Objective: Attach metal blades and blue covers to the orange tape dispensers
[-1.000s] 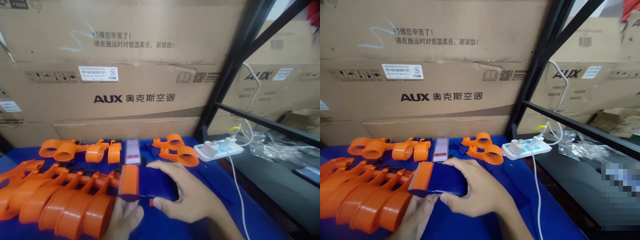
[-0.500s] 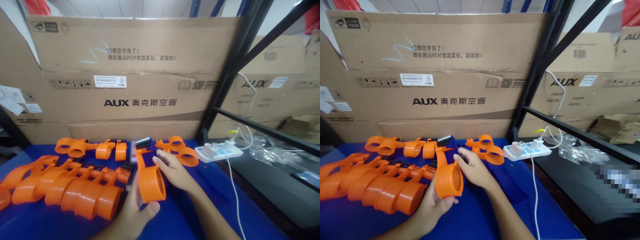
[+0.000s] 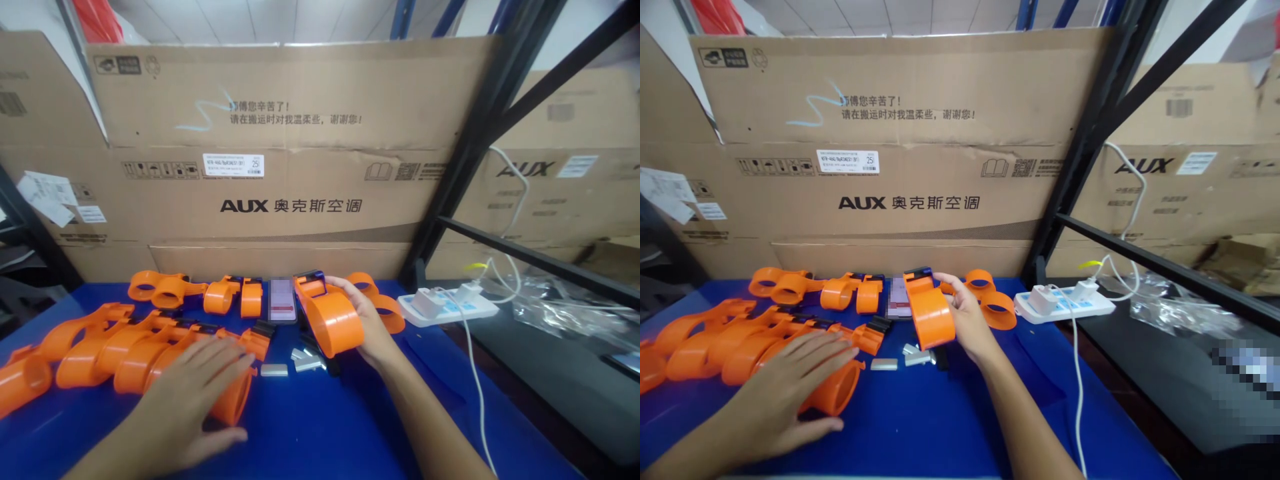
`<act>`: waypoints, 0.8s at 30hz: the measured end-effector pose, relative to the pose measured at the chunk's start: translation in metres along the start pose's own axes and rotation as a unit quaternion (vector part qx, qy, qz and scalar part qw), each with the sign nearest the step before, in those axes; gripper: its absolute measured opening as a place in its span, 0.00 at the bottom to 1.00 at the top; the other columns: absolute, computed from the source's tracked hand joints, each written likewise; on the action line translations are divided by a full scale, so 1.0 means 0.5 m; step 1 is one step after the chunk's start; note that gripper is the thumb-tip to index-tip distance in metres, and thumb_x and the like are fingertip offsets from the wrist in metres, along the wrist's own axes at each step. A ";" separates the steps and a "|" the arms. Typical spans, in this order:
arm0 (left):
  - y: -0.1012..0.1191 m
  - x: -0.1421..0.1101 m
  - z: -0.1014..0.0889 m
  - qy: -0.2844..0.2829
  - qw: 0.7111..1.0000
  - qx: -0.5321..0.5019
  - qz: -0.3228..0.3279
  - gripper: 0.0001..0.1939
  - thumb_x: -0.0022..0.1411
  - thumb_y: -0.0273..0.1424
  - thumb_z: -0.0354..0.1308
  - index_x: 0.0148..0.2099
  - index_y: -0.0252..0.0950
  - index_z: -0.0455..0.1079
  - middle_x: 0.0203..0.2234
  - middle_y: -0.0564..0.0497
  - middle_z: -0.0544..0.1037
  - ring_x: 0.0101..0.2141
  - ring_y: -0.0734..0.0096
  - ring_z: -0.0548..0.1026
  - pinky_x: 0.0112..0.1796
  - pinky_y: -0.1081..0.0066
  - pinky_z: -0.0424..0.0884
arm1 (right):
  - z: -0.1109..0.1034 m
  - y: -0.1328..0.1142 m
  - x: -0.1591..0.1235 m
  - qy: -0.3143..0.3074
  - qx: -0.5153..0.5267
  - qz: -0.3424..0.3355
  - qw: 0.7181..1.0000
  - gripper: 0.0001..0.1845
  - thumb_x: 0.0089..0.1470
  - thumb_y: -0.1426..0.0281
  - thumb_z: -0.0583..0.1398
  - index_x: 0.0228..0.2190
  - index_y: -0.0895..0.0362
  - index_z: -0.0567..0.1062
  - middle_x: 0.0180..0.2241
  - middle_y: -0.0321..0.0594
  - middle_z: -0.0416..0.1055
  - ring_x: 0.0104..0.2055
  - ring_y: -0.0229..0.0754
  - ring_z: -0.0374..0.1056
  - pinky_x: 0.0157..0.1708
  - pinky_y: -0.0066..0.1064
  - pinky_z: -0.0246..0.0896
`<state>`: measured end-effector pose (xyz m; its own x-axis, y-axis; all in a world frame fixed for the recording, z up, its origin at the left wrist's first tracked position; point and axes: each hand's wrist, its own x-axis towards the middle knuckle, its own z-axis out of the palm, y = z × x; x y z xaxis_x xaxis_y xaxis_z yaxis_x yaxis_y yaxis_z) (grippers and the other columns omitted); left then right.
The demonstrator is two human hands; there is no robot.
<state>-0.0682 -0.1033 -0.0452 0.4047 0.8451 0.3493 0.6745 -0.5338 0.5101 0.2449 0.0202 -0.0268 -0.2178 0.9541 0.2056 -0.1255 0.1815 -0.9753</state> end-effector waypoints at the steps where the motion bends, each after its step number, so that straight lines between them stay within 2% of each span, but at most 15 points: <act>1: -0.023 -0.006 -0.008 -0.018 0.998 0.051 0.006 0.44 0.48 0.40 0.76 0.67 0.53 0.67 0.62 0.45 0.73 0.62 0.36 0.68 0.66 0.36 0.48 | 0.002 0.002 0.000 -0.003 -0.003 0.002 1.000 0.31 0.52 0.58 0.67 0.55 0.49 0.69 0.37 0.40 0.78 0.32 0.45 0.73 0.33 0.35 0.66; 5: -0.075 -0.019 0.003 -0.034 0.990 0.124 0.051 0.43 0.49 0.46 0.75 0.66 0.51 0.68 0.59 0.44 0.77 0.58 0.41 0.74 0.64 0.44 0.59 | 0.011 0.012 -0.002 -0.019 -0.012 0.006 1.000 0.31 0.52 0.57 0.67 0.55 0.48 0.69 0.38 0.40 0.78 0.35 0.45 0.73 0.34 0.35 0.67; 8: -0.083 -0.020 0.022 -0.033 0.987 0.142 0.062 0.39 0.52 0.48 0.72 0.66 0.48 0.69 0.59 0.42 0.77 0.57 0.42 0.75 0.63 0.46 0.61 | 0.017 0.020 -0.002 -0.027 -0.007 0.008 1.000 0.30 0.51 0.59 0.69 0.54 0.49 0.70 0.38 0.40 0.77 0.35 0.44 0.73 0.33 0.33 0.66; 11: -0.082 -0.020 0.031 -0.014 0.986 0.156 0.058 0.38 0.53 0.49 0.71 0.64 0.45 0.71 0.56 0.40 0.79 0.56 0.40 0.75 0.62 0.45 0.61 | 0.022 0.026 -0.002 -0.044 0.017 0.023 0.999 0.31 0.50 0.61 0.69 0.55 0.49 0.69 0.35 0.38 0.77 0.29 0.40 0.70 0.29 0.30 0.62; 17: -0.075 -0.028 0.021 0.100 0.984 0.143 0.030 0.41 0.43 0.47 0.77 0.60 0.47 0.74 0.53 0.41 0.81 0.55 0.37 0.76 0.60 0.46 0.64 | 0.022 0.019 -0.005 -0.096 0.006 0.050 0.994 0.32 0.53 0.62 0.67 0.57 0.50 0.65 0.34 0.36 0.76 0.26 0.38 0.68 0.27 0.29 0.63; 21: -0.069 -0.035 -0.025 0.205 0.968 0.145 0.009 0.43 0.43 0.46 0.77 0.61 0.50 0.69 0.52 0.43 0.81 0.52 0.39 0.77 0.56 0.45 0.68 | 0.028 0.013 -0.013 -0.120 -0.017 0.074 0.990 0.25 0.54 0.60 0.67 0.51 0.50 0.66 0.26 0.30 0.72 0.20 0.34 0.63 0.21 0.25 0.58; 24: -0.060 -0.031 -0.066 0.245 0.958 0.146 -0.033 0.39 0.47 0.48 0.73 0.60 0.46 0.68 0.52 0.42 0.79 0.52 0.38 0.76 0.54 0.43 0.68 | 0.055 0.027 -0.024 -0.159 -0.020 0.110 0.981 0.19 0.57 0.59 0.65 0.45 0.52 0.67 0.23 0.26 0.68 0.17 0.32 0.61 0.17 0.22 0.55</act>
<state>-0.1148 -0.1013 -0.0399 0.0648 0.7234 0.6874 0.8616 -0.3881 0.3272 0.2192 0.0046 -0.0404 -0.5277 0.8494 -0.0027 -0.0046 -0.0061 -1.0000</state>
